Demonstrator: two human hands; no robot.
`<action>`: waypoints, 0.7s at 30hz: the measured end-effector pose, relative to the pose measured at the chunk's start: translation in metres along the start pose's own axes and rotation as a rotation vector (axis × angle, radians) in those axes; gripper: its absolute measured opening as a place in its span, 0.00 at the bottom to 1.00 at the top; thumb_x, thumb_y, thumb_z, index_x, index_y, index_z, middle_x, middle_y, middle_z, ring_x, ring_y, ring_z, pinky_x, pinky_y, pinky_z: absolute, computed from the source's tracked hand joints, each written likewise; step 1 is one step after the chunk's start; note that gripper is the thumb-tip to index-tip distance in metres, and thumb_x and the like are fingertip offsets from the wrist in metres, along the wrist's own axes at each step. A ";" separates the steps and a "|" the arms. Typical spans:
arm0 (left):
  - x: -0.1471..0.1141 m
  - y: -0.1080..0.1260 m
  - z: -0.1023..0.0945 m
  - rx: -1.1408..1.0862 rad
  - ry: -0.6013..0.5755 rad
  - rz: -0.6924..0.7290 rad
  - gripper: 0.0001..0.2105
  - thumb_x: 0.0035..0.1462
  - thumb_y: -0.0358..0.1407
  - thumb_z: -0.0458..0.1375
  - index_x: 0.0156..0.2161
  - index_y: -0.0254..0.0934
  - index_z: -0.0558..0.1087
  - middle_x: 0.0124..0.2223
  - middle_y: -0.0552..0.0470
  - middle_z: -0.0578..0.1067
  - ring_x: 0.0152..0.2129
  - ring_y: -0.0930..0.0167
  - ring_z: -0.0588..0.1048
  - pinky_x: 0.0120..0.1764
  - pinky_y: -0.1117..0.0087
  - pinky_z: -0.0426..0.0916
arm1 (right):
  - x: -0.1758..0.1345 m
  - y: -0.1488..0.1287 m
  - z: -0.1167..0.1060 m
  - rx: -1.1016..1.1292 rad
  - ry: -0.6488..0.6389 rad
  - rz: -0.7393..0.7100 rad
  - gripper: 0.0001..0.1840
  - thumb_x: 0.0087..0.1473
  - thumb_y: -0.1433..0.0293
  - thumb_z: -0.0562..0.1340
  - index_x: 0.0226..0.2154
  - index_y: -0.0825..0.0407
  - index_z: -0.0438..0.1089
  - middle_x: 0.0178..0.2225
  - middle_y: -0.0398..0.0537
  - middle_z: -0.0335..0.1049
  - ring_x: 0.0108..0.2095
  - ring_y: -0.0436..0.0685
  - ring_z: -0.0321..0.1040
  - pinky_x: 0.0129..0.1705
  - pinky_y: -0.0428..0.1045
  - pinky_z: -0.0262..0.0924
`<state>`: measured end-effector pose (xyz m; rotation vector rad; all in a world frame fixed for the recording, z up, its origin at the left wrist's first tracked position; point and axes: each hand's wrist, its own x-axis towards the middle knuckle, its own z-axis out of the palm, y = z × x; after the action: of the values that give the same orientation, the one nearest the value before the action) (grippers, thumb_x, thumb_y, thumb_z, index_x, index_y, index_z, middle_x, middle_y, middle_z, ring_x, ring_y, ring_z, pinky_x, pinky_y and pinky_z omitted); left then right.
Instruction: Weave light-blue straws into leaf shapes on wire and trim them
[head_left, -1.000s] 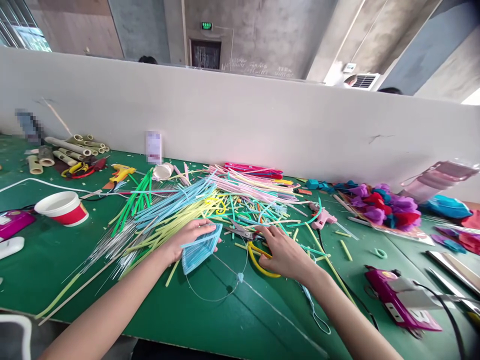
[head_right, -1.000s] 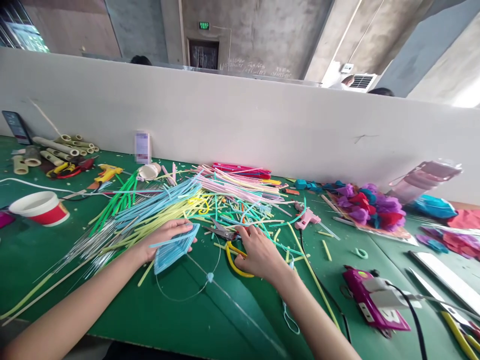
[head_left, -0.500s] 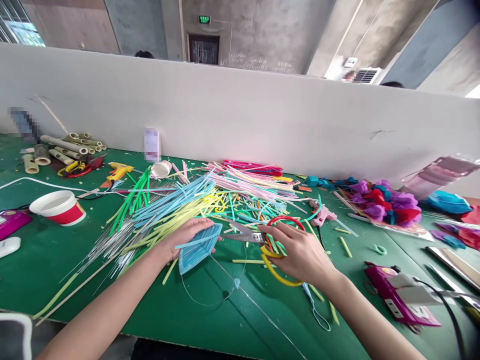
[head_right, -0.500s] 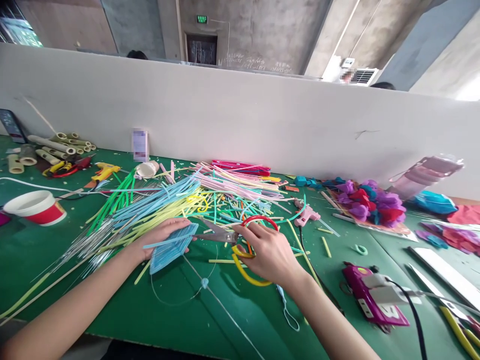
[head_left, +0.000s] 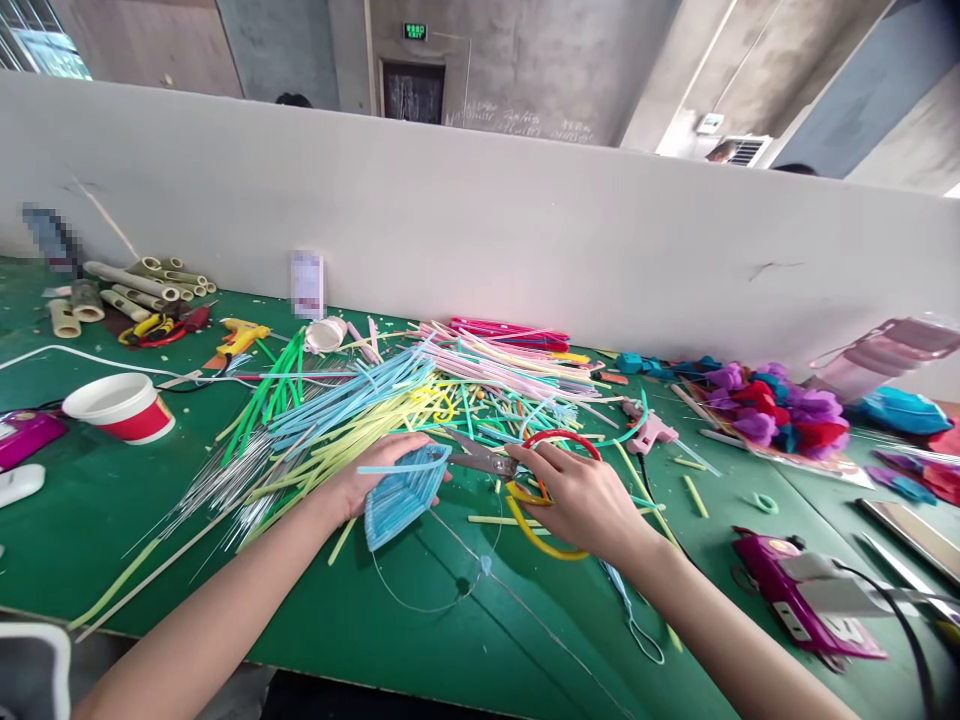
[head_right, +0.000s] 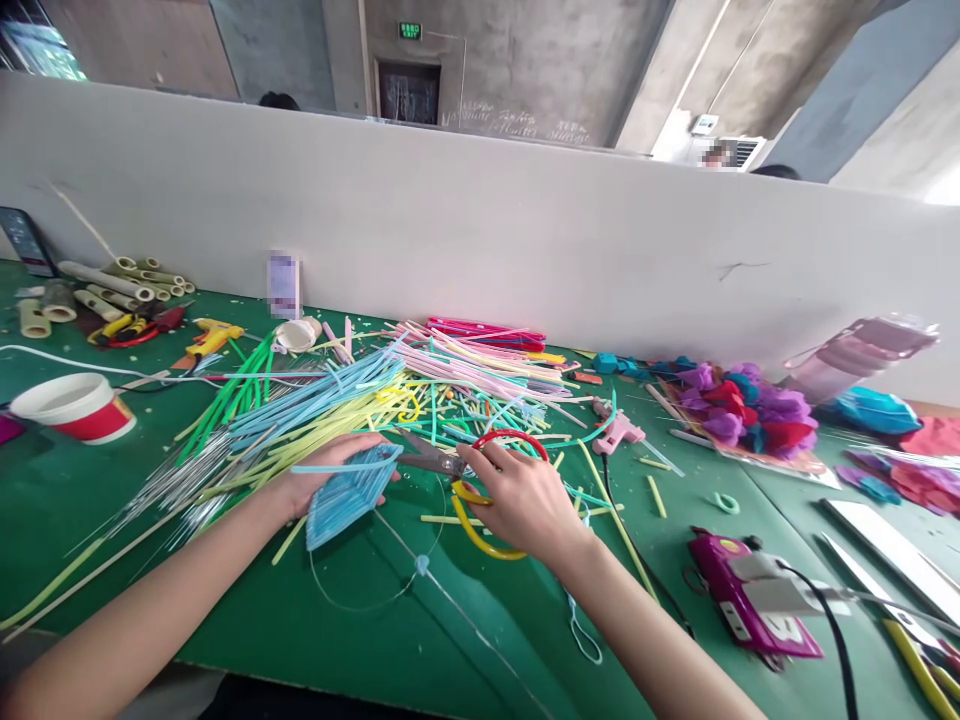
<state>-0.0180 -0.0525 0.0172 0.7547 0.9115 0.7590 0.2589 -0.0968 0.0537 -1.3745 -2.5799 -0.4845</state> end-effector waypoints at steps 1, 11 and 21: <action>0.000 0.000 -0.001 -0.002 -0.001 0.002 0.10 0.58 0.38 0.61 0.42 0.34 0.73 0.34 0.43 0.80 0.31 0.61 0.81 0.32 0.59 0.78 | 0.001 0.000 -0.001 -0.009 -0.006 -0.010 0.26 0.54 0.67 0.62 0.56 0.50 0.67 0.44 0.51 0.76 0.33 0.57 0.73 0.26 0.47 0.58; 0.005 -0.003 -0.009 -0.061 -0.055 -0.001 0.10 0.57 0.39 0.62 0.41 0.37 0.73 0.33 0.45 0.81 0.30 0.61 0.81 0.32 0.61 0.78 | 0.009 0.009 -0.004 -0.075 -0.005 -0.145 0.23 0.58 0.68 0.61 0.56 0.53 0.64 0.41 0.50 0.76 0.30 0.54 0.73 0.23 0.48 0.54; 0.006 -0.004 -0.011 -0.077 -0.034 -0.041 0.12 0.56 0.40 0.64 0.41 0.37 0.70 0.33 0.45 0.81 0.27 0.62 0.81 0.31 0.60 0.78 | 0.016 0.019 -0.011 -0.260 0.057 -0.333 0.16 0.62 0.77 0.52 0.51 0.56 0.65 0.29 0.45 0.73 0.24 0.51 0.69 0.21 0.48 0.44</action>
<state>-0.0244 -0.0472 0.0072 0.6776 0.8602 0.7390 0.2658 -0.0783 0.0725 -0.9745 -2.7844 -0.9244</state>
